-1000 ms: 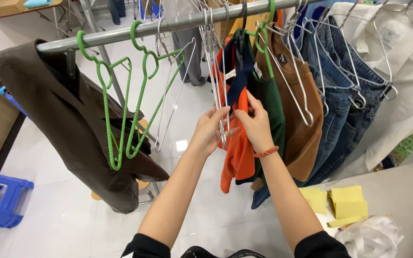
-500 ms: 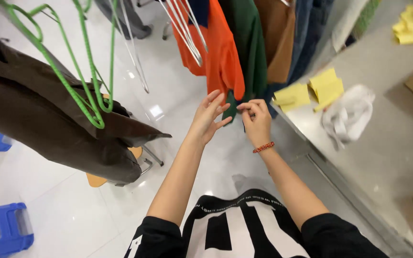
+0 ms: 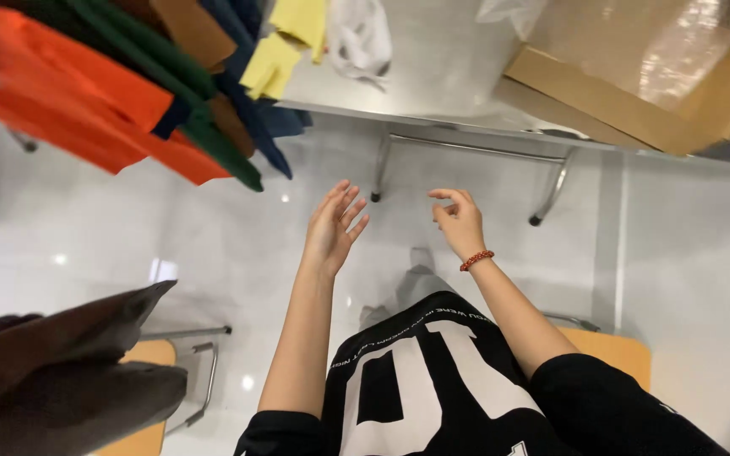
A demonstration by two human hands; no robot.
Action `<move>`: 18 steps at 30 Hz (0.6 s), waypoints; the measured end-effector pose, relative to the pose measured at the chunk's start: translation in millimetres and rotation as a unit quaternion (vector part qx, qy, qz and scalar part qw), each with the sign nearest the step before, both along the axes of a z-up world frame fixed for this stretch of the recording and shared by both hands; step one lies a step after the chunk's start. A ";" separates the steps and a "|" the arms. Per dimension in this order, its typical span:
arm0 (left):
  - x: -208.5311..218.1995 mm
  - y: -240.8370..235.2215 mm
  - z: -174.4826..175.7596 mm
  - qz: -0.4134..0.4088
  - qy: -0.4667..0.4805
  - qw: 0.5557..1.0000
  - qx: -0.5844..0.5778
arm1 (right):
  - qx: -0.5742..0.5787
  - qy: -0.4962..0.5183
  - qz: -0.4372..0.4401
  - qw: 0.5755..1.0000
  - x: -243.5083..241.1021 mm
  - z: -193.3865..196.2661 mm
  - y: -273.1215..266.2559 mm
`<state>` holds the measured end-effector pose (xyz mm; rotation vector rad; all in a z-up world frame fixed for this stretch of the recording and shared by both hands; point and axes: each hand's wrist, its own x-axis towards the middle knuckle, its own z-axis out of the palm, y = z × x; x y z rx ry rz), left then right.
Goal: The person removes a green shirt from a hanger and places it on a clothing rack. They then unpack a red and blue shirt from a plastic bag, place it on a hanger, and hang it on the rack. Finally, they fold a plastic bag and place it into a cardboard box.
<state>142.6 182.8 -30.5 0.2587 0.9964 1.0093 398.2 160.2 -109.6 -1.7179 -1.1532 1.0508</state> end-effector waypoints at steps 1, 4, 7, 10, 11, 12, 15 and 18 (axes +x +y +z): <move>16.9 1.8 0.7 -0.017 -0.001 1.000 -0.001 | 0.009 0.004 -0.040 0.999 23.9 2.5 -5.8; 70.2 11.3 7.7 -0.064 0.002 0.998 0.005 | 0.029 0.022 -0.142 0.989 93.9 4.3 -20.3; 129.5 28.1 8.9 -0.111 0.010 0.994 0.016 | 0.053 0.049 -0.235 0.969 154.3 28.8 -23.9; 198.1 47.7 6.5 -0.150 0.010 0.988 0.030 | 0.104 0.072 -0.301 0.945 224.1 35.4 -16.6; 224.0 53.5 5.4 -0.157 0.007 0.987 0.036 | 0.136 0.083 -0.318 0.934 252.9 33.5 -10.5; 251.1 60.1 7.0 -0.158 0.002 0.987 0.039 | 0.140 0.079 -0.319 0.934 279.5 41.7 -3.3; 314.5 77.2 8.8 -0.157 -0.002 0.986 0.053 | 0.179 0.065 -0.331 0.924 348.6 50.9 24.7; 364.7 98.9 6.8 -0.170 0.015 0.984 0.060 | 0.189 0.049 -0.297 0.935 415.1 40.2 69.7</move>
